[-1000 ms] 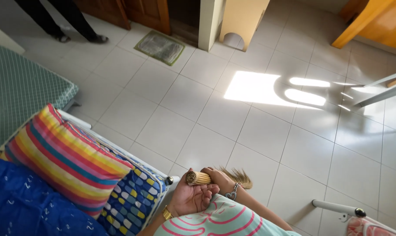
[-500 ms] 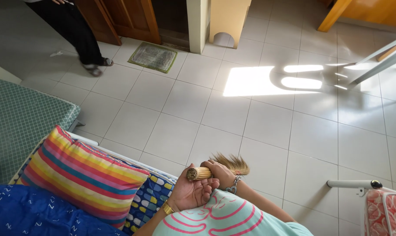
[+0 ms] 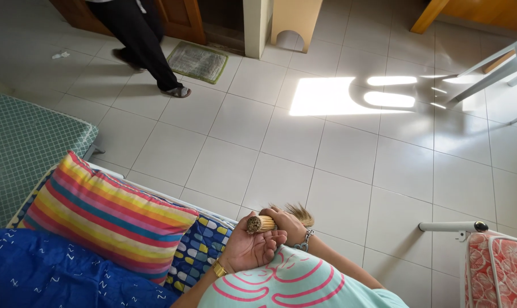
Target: Sweeping the floor around and under beds using a broom.
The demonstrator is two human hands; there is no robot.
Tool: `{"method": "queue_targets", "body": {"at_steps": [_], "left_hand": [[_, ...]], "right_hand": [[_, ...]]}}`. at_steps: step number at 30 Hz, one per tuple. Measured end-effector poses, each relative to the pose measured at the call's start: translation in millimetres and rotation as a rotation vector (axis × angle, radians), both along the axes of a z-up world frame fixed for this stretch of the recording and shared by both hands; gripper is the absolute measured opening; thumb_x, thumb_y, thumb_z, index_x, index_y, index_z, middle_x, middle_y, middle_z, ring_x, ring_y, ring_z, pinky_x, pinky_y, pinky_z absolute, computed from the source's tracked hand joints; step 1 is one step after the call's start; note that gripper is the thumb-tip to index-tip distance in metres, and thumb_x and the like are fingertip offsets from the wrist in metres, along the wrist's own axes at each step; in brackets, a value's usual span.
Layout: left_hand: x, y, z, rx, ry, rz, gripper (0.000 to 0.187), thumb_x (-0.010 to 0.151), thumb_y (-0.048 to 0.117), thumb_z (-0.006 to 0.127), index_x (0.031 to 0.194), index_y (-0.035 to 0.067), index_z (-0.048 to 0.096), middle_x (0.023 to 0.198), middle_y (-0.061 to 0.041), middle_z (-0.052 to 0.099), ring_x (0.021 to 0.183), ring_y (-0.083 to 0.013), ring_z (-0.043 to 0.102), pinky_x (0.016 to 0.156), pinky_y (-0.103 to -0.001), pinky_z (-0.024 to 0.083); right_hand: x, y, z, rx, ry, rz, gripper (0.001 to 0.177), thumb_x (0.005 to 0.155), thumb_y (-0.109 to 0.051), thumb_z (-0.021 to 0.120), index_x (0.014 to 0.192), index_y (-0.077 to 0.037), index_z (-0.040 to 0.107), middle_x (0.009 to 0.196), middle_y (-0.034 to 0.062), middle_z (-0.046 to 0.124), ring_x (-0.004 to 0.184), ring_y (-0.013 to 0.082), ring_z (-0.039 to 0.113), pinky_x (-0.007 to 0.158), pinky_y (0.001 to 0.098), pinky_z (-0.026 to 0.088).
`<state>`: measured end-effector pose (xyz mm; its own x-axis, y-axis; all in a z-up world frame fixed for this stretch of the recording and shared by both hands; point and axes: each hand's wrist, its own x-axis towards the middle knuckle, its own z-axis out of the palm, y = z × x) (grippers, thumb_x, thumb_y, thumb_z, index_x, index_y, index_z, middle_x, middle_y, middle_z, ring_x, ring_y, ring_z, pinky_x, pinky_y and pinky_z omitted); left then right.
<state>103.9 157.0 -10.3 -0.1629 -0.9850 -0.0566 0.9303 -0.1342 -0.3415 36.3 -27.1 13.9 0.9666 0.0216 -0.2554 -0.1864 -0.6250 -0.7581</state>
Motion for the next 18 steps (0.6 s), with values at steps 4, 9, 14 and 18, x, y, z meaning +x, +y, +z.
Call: {"method": "queue_targets", "body": {"at_steps": [4,9,14,18], "left_hand": [[-4,1,-4,-0.034,0.021,0.027,0.095,0.095,0.065,0.054,0.142,-0.017,0.043,0.128,-0.029,0.064,0.102,-0.0300,0.072,0.096,-0.042,0.058],[-13,4,-11,-0.066,0.010,0.073,0.094,0.098,0.066,0.055,0.140,-0.018,0.044,0.131,-0.029,0.064,0.104,-0.0302,0.072,0.096,-0.043,0.057],[-20,7,-18,-0.092,-0.010,0.114,0.095,0.100,0.068,0.055,0.140,-0.018,0.045,0.130,-0.029,0.064,0.106,-0.0315,0.072,0.098,-0.043,0.057],[-26,13,-18,-0.094,0.000,0.147,0.096,0.100,0.068,0.056,0.141,-0.018,0.044,0.129,-0.029,0.065,0.105,-0.0322,0.072,0.098,-0.043,0.058]], "right_hand": [[-4,-3,-16,0.023,-0.076,0.062,0.041,0.082,-0.020,0.070,0.122,-0.015,0.063,0.112,0.0106,0.067,0.107,0.0323,0.066,0.088,0.0421,0.052],[-8,-1,-26,-0.029,-0.084,0.097,0.045,0.081,-0.020,0.069,0.126,-0.019,0.062,0.117,0.0090,0.066,0.111,0.0330,0.064,0.091,0.0419,0.052],[-4,4,-22,-0.073,-0.048,0.099,0.045,0.082,-0.021,0.068,0.127,-0.022,0.061,0.114,0.0075,0.066,0.112,0.0313,0.064,0.091,0.0421,0.052],[-1,9,-26,-0.092,-0.059,0.123,0.050,0.079,-0.020,0.068,0.128,-0.022,0.058,0.117,0.0057,0.065,0.112,0.0302,0.064,0.089,0.0428,0.052]]}}
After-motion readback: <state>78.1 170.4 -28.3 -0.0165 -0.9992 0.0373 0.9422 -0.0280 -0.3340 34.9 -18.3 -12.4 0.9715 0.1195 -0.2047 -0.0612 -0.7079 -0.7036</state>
